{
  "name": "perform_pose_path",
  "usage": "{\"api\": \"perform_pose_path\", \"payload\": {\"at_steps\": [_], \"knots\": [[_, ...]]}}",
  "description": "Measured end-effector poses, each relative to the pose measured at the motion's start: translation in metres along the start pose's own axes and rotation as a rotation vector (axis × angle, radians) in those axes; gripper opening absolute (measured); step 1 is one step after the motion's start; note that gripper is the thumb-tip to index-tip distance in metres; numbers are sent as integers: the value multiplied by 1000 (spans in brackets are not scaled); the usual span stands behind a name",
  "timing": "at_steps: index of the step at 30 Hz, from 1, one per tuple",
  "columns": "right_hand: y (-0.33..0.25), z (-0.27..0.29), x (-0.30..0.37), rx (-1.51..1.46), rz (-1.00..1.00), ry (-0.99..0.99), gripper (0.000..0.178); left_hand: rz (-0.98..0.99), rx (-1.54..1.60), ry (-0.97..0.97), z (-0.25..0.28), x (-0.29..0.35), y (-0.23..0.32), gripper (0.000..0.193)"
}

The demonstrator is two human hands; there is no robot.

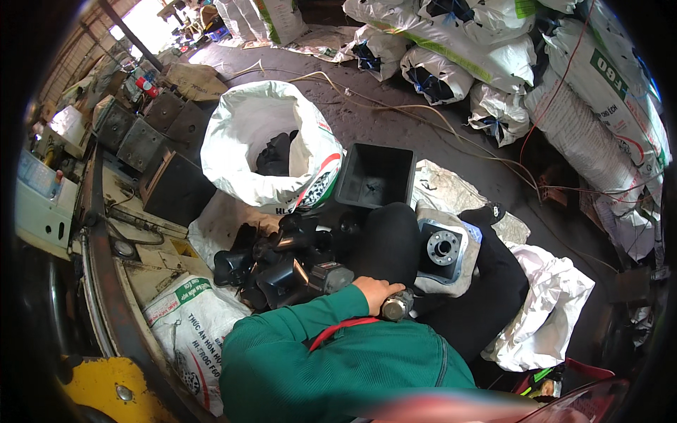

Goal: The person uses a cordless drill to fasten screws into a black plastic housing component. They repeatedly insert screws, drive them with the drill, and reposition the part on a cushioned surface. The person also briefly reaches toward the camera during the task.

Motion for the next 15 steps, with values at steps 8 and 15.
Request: {"api": "perform_pose_path", "payload": {"at_steps": [8,15], "knots": [[0,14,24,29,-19,-17,24,0,40,7,2,2,-3,69],[-22,27,60,19,19,-73,24,-20,30,3,-1,-1,-3,68]]}}
Point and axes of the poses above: each hand's wrist, its own x-axis away from the middle knuckle, its own z-axis out of the back of the hand, y = z × x, the point moved 5 cm from there along -x, towards the middle knuckle, and after that the axes turned 3 degrees about -y, right-handed, at the moved point
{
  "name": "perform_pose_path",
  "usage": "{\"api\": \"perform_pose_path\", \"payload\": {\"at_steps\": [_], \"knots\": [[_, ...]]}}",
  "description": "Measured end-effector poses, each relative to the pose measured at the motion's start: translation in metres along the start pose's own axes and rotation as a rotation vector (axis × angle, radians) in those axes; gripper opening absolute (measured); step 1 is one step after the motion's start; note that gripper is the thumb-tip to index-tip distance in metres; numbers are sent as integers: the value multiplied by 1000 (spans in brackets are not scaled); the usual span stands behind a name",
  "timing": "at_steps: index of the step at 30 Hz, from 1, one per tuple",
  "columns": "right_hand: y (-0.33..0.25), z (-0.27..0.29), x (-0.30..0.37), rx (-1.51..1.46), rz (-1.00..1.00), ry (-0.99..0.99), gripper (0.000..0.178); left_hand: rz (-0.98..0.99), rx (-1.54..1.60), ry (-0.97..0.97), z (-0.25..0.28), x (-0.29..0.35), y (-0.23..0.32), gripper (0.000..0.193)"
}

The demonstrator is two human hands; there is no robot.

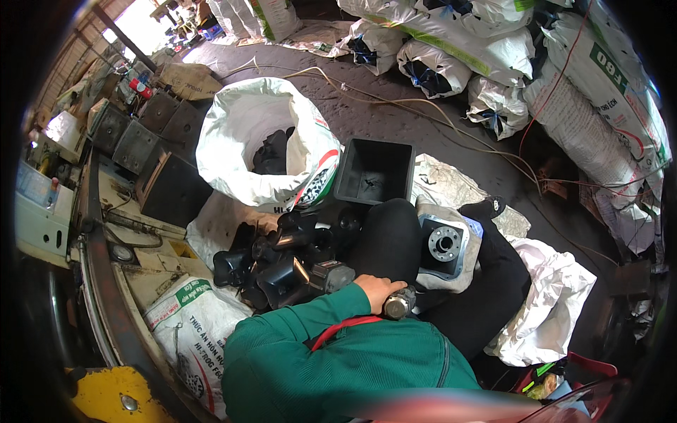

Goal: The person uses a cordless drill to fasten screws into a black plastic housing component. They repeatedly insert screws, drive them with the drill, and reposition the part on a cushioned surface. The person also briefly reaches toward the camera during the task.

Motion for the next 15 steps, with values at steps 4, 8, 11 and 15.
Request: {"api": "perform_pose_path", "payload": {"at_steps": [4,8,11,15], "knots": [[-36,2,9,-68,137,-116,23,8,-29,4,-1,-2,-1,67],[-98,-47,-20,-312,417,-341,23,-1,-16,31,0,-4,2,71],[-157,-162,-51,-599,557,-699,31,28,42,37,8,-1,1,72],[-210,-370,-28,-1019,486,-1232,29,43,444,237,48,26,0,70]]}}
Point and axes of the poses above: each hand's wrist, its own x-axis away from the middle knuckle, its own z-axis out of the back of the hand, y = z × x, the point moved 5 cm from there along -x, towards the middle knuckle, and after that the axes turned 3 degrees about -y, right-handed, at the moved point
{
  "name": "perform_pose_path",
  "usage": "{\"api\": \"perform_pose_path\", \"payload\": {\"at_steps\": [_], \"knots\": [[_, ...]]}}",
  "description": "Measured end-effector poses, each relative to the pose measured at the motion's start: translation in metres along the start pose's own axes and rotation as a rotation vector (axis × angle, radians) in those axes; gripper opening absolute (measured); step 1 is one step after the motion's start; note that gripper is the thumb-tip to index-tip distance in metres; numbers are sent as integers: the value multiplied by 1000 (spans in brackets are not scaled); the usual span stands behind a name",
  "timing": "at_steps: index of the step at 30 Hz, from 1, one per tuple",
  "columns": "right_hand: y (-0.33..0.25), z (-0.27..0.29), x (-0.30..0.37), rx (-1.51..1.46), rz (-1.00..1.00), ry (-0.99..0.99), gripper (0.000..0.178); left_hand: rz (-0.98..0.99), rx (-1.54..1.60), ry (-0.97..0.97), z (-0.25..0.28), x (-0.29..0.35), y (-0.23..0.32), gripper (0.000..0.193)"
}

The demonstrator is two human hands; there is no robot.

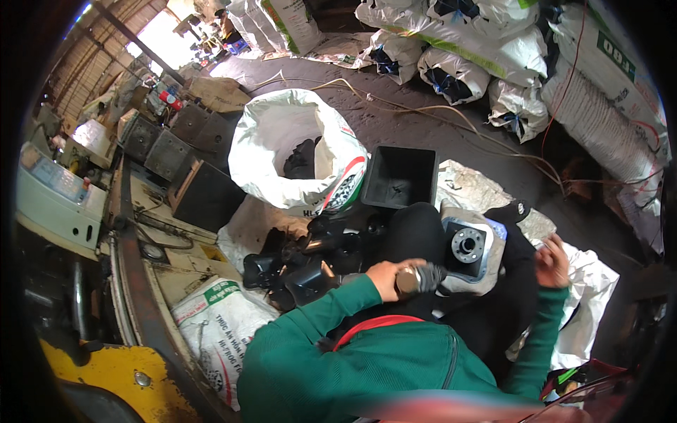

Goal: The person uses a cordless drill to fasten screws into a black plastic housing component. They repeatedly insert screws, drive them with the drill, and reposition the part on a cushioned surface. The person also briefly reaches toward the camera during the task.

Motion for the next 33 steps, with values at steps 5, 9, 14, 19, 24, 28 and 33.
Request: {"api": "perform_pose_path", "payload": {"at_steps": [5,9,14,19,24,28,33], "knots": [[128,-74,-41,-213,-205,35,41,-177,283,485,61,54,42,44],[149,-89,-35,-278,-278,86,34,-102,354,394,61,54,46,38],[146,-76,-11,-461,-260,190,28,-371,-469,273,42,13,62,63],[152,-62,7,-470,-239,218,29,-339,-449,140,22,-8,73,66],[164,-47,15,-406,-251,265,28,-331,-544,132,16,-17,83,60],[173,-44,20,-444,-246,270,25,-334,-474,120,17,-18,83,59],[180,-48,22,-521,-252,277,22,-321,-468,99,16,-19,82,58]]}}
Point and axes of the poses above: each hand's wrist, its own x-axis away from the middle knuckle, its own z-axis out of the back of the hand, y = z × x, the point moved 5 cm from there along -x, towards the middle knuckle, and after that the axes turned 3 degrees about -y, right-handed, at the moved point
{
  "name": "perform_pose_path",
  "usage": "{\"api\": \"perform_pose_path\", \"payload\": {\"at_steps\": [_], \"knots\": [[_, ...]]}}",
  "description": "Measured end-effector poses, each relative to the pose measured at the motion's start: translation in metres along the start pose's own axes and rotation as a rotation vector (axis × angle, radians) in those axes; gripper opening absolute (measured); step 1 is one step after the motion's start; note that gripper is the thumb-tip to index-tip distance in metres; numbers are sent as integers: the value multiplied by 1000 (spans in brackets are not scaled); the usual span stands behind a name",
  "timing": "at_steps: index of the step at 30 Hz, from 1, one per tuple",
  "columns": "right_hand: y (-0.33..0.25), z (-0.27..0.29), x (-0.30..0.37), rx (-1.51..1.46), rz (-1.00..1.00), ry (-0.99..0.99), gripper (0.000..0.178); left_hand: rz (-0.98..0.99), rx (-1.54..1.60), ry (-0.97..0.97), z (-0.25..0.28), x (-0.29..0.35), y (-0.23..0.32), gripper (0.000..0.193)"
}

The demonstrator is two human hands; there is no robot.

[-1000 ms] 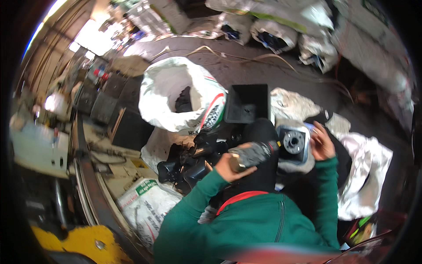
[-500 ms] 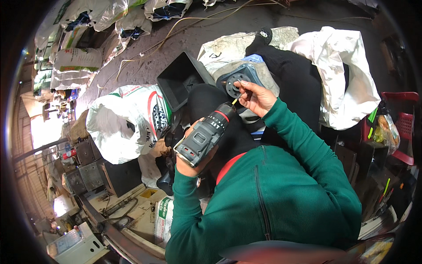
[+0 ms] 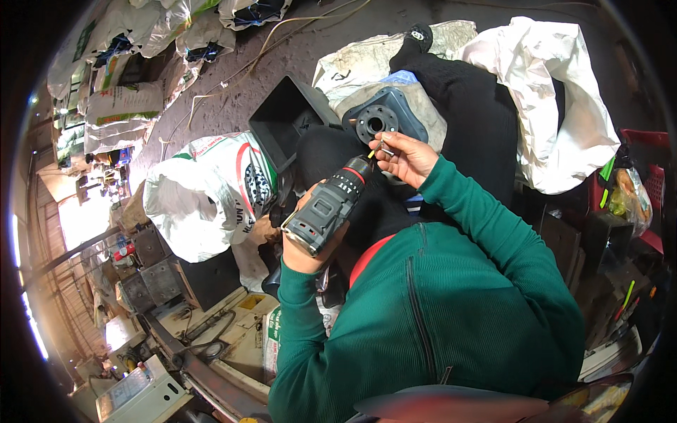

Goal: The person uses a cordless drill to fasten screws into a black plastic housing component. They repeatedly insert screws, drive them with the drill, and reposition the part on a cushioned surface. The person also briefly reaches toward the camera during the task.

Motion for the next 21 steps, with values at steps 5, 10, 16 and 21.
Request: {"api": "perform_pose_path", "payload": {"at_steps": [5,10,16,21], "knots": [[3,-1,-1,-1,10,15,22,-33,-114,-2,-2,-4,2,56],[8,2,-1,35,-23,61,22,24,-78,-13,-2,0,7,46],[35,24,-2,-13,-63,74,25,54,-57,-72,-3,-5,4,40],[22,88,3,144,71,591,20,98,136,-84,-1,-23,-25,56]]}}
Point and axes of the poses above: each hand's wrist, its own x-axis away from the middle knuckle, its own z-axis out of the back of the hand, y = z × x, the point moved 5 cm from there along -x, towards the middle knuckle, and after that the axes turned 3 degrees about -y, right-handed, at the moved point
